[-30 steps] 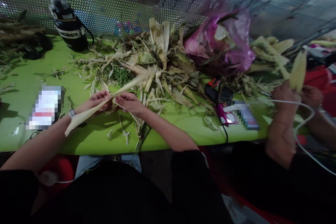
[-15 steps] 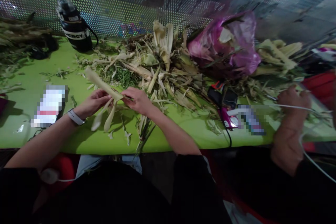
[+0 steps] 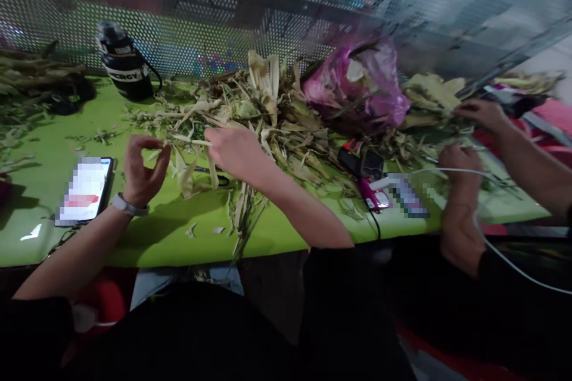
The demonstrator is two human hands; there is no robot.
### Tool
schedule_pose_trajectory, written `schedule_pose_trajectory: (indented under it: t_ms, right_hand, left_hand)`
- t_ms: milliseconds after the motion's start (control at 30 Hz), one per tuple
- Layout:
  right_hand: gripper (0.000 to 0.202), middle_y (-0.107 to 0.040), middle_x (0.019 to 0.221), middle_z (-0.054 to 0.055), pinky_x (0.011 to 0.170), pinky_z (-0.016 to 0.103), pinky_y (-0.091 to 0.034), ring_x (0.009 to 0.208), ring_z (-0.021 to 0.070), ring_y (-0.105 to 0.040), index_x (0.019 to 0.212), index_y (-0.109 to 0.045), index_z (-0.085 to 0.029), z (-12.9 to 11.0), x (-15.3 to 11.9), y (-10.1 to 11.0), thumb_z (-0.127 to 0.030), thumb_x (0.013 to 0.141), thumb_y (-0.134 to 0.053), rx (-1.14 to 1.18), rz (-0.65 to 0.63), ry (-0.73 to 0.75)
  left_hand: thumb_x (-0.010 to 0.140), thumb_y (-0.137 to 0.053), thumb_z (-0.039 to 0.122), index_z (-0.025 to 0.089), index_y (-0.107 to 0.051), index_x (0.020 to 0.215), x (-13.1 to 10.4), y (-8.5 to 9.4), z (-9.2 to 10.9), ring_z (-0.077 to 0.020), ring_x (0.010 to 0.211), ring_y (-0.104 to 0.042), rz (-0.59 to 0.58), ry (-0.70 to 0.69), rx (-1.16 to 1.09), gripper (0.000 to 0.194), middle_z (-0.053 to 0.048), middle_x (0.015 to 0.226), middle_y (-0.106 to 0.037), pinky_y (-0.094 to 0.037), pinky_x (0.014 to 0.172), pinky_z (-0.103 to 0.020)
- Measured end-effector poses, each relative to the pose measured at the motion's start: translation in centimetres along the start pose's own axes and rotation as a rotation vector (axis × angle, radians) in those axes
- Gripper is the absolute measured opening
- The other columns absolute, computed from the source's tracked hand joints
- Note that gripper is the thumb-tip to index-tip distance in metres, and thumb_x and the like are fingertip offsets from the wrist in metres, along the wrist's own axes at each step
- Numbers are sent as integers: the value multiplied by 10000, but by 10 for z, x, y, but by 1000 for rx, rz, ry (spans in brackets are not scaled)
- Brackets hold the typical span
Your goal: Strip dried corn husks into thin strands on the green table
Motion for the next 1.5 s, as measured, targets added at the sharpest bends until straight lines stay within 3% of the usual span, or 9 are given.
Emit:
schedule_pose_trajectory:
  t_ms: [233, 367, 567, 733, 900, 1133, 1200, 1367, 1500]
  right_hand:
    - [149, -476, 566, -4, 591, 286, -370, 558, 130, -477, 815, -583, -183, 0, 11, -2, -286, 897, -515, 518, 107, -129]
    - [323, -543, 633, -21, 584, 278, -475, 576, 138, -562, 950, -525, -238, 21, 18, -53, -545, 934, -426, 1281, 191, -343]
    - [195, -671, 714, -17, 710, 309, -572, 700, 154, -671, 935, -534, -228, 10, 23, -119, -417, 913, -496, 1918, 142, -654]
    - [280, -692, 762, 10, 732, 308, -571, 738, 157, -672, 969, -569, -220, 1, 19, -121, -483, 890, -514, 2020, 78, -542]
    - [183, -605, 639, -22, 634, 273, -540, 601, 129, -585, 832, -566, -209, -11, 4, -132, -381, 885, -533, 2213, -181, -714]
    - [252, -551, 587, -18, 506, 220, -475, 505, 95, -502, 757, -560, -171, -14, -5, -125, -325, 930, -461, 2269, -222, -760]
    - [264, -551, 572, -14, 498, 223, -475, 490, 96, -504, 747, -568, -161, -14, -8, -125, -308, 934, -455, 2240, -235, -819]
    - [191, -558, 541, -25, 465, 214, -456, 461, 94, -493, 752, -571, -167, -15, -16, -136, -295, 889, -534, 2136, -262, -898]
    - [202, -605, 637, -47, 565, 221, -503, 559, 98, -571, 814, -564, -186, -16, -18, -139, -283, 747, -728, 2038, -168, -679]
  left_hand:
    - [795, -704, 318, 256, -700, 876, -3, 5, 6, -262, 945, -543, -161, -112, 166, 102, -67, 870, -599, -322, 978, -467]
    - [850, -642, 295, 237, -679, 852, 5, 18, 12, -237, 922, -528, -15, -37, 18, 68, -60, 834, -589, -372, 895, -399]
    - [913, -555, 355, 213, -665, 915, 7, 13, 12, -188, 801, -556, -124, 30, 16, 180, -44, 846, -647, -411, 801, -341]
    - [852, -633, 322, 216, -663, 872, 9, 11, 7, -208, 888, -548, -122, 18, 31, 112, -60, 896, -637, -420, 829, -345]
    - [843, -648, 315, 179, -624, 742, 5, 0, 1, -117, 559, -414, -329, 176, -12, 171, 16, 596, -488, -320, 559, -266]
    - [744, -716, 207, 190, -608, 901, 8, 7, -4, -175, 851, -536, 24, 77, 26, 192, -38, 925, -585, -442, 787, -314]
    - [758, -713, 266, 184, -634, 927, 9, 2, -10, -197, 902, -568, -55, 192, -101, 204, -58, 978, -622, -463, 834, -338]
    - [830, -520, 672, 159, -640, 931, -4, -20, -22, -199, 706, -651, -502, 959, -726, 536, -72, 811, -689, -543, 696, -351]
    - [736, -755, 506, 169, -616, 991, -7, -23, -15, -144, 693, -655, -600, 938, -734, 445, -17, 828, -686, -549, 642, -262]
Point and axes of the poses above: each hand's wrist, its own x-axis towards the middle knuckle, its own y-axis out of the back of the hand, z = x × y, the point moved 3 cm from there along x, towards the middle knuckle
